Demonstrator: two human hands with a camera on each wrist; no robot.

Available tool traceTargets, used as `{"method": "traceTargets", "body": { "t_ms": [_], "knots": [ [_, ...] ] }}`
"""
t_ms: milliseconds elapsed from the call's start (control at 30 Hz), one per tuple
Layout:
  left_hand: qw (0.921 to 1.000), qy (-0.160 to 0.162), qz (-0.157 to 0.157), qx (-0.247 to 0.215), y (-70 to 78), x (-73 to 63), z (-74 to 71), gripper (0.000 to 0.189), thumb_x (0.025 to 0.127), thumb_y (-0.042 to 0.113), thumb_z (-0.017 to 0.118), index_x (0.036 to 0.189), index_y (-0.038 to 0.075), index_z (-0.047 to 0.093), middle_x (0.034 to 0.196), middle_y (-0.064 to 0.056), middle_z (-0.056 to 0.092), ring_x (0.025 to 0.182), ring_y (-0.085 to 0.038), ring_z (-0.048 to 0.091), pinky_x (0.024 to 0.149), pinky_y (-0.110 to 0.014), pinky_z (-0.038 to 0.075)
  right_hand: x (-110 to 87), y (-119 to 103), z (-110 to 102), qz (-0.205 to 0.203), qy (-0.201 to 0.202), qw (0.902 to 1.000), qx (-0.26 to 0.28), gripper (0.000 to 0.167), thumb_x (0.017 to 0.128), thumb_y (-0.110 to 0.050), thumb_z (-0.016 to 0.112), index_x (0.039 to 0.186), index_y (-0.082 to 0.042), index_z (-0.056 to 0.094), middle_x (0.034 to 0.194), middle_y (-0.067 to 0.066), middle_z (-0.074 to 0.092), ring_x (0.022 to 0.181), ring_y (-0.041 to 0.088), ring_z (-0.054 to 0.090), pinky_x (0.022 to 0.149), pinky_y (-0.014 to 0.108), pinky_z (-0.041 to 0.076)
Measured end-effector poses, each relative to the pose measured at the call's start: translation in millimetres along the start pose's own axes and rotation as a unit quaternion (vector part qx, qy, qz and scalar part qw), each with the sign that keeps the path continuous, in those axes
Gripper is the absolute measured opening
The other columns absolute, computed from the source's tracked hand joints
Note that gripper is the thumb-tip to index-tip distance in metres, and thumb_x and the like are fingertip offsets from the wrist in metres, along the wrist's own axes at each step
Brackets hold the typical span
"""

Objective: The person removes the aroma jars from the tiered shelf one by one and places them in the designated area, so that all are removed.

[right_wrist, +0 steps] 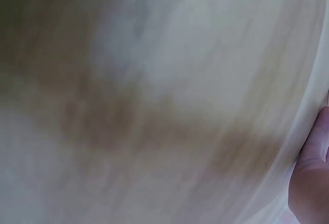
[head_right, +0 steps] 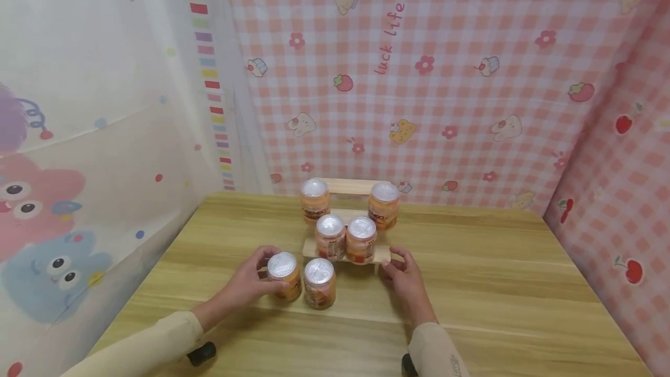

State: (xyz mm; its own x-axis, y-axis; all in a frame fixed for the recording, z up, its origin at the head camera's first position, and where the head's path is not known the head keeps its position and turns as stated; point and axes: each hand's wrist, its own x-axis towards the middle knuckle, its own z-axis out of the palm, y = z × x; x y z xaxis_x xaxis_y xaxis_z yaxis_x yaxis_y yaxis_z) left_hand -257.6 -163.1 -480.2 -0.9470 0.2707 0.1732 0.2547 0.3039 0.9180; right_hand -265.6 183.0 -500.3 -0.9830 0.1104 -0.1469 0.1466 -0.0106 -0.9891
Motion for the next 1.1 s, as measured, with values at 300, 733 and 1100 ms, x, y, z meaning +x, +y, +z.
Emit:
{"method": "traceTargets", "body": {
  "t_ms": [300,733,1100],
  "knots": [
    [0.9997,-0.019,0.005,-0.011,-0.9,5.7,3.3,0.074,0.077,0.011,0.086,0.138,-0.001,0.045,0.13,-0.019,0.055,0.119,-0.033,0.055,0.101,-0.047,0.045,2.9,-1.9,0.2,-0.003,-0.004,1.0,-0.007,0.045,0.1,-0.004,0.056,0.142,0.001,0.039,0.124,0.026,0.058,0.088,0.016,0.064,0.078,0.031,0.054],
    [0.9967,0.047,0.033,0.057,46.6,83.8,-12.5,0.084,0.081,0.023,0.084,0.149,0.01,0.037,0.137,-0.018,0.051,0.128,-0.036,0.048,0.104,-0.05,0.042,1.8,1.9,-3.1,0.0,0.002,0.9998,-0.022,0.045,0.1,-0.004,0.055,0.142,0.002,0.039,0.131,0.035,0.051,0.09,0.018,0.064,0.08,0.034,0.054],
    [0.9966,0.014,0.042,0.07,64.3,128.6,1.0,0.085,0.081,0.034,0.084,0.15,0.016,0.038,0.135,-0.009,0.053,0.122,-0.028,0.052,0.095,-0.047,0.048,4.0,4.1,-1.8,-0.001,0.006,1.0,-0.006,0.044,0.099,-0.004,0.057,0.14,0.002,0.04,0.118,0.023,0.06,0.084,0.016,0.064,0.076,0.033,0.054]
  ]
}}
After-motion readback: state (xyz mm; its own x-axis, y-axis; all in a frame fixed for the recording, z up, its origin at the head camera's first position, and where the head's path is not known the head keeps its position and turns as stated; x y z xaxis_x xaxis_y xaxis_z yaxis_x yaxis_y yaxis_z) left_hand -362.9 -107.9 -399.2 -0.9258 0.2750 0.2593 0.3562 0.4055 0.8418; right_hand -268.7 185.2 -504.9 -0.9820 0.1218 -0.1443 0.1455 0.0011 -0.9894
